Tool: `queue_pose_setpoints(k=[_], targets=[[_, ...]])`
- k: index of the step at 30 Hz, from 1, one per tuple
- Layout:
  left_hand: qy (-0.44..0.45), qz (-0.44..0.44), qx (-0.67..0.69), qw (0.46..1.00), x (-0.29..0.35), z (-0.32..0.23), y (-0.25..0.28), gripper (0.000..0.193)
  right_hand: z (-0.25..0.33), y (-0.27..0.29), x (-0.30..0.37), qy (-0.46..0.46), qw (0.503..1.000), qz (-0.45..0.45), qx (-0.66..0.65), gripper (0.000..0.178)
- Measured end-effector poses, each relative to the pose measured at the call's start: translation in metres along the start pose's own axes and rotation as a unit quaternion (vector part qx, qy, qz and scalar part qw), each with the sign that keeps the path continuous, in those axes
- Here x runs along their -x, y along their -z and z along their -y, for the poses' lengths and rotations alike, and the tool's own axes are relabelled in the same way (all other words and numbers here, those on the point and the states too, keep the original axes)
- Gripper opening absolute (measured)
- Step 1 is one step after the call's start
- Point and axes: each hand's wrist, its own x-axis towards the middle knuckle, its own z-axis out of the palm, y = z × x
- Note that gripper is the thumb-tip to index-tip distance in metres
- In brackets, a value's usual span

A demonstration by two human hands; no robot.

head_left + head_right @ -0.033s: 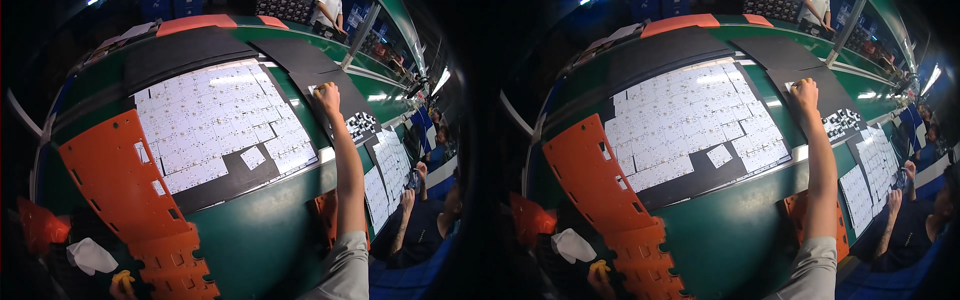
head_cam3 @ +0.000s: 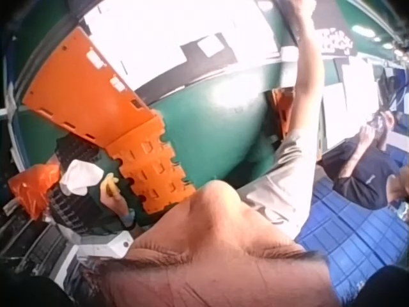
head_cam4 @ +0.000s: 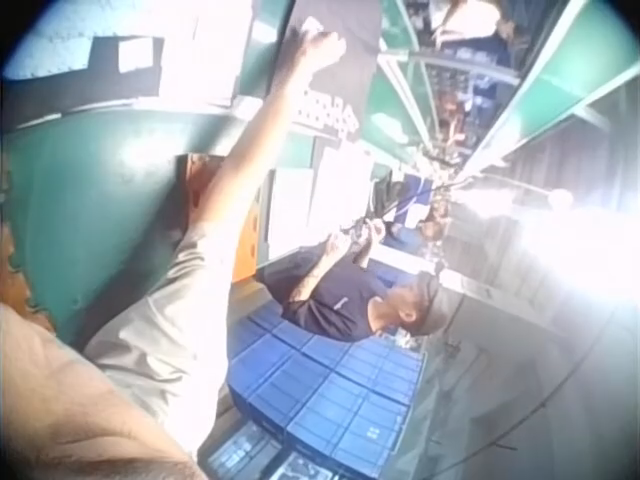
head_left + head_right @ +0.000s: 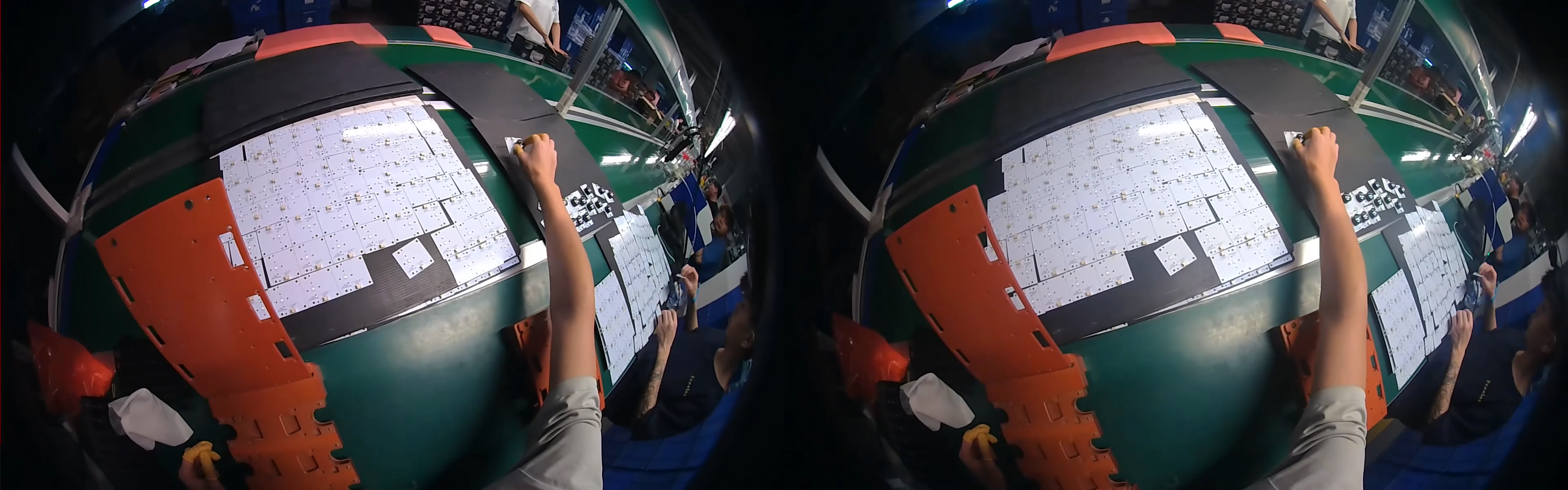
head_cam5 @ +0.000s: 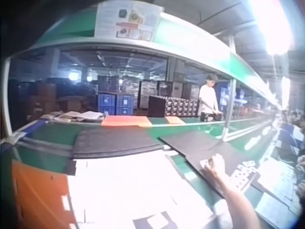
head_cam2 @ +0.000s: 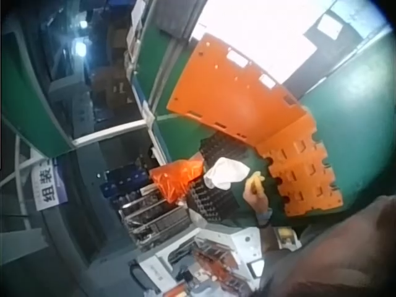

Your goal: Assembling and placing small electronic components into fixtures on an industrial assembly line.

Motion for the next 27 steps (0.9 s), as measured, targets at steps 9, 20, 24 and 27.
queue_pose_setpoints(k=[9, 20, 24, 27], targets=[[-0.022, 0.003, -0.024, 0.999, -0.002, 0.002, 0.001, 0.02, -0.006, -0.003, 0.008, -0.082, 0.991, 0.052, 0.097, 0.052], [-0.033, 0.008, -0.022, 0.999, -0.004, -0.001, 0.0, 0.021, -0.007, -0.008, 0.015, -0.182, 0.976, 0.103, 0.065, 0.056], [-0.017, 0.004, -0.025, 1.0, -0.003, 0.0, 0.001, 0.02, 0.002, -0.013, 0.009, -0.167, 0.978, 0.113, 0.059, 0.056], [0.005, -0.003, -0.006, 1.0, -0.002, -0.001, -0.001, 0.02, 0.006, -0.03, 0.0, -0.116, 0.989, 0.085, 0.027, 0.048]])
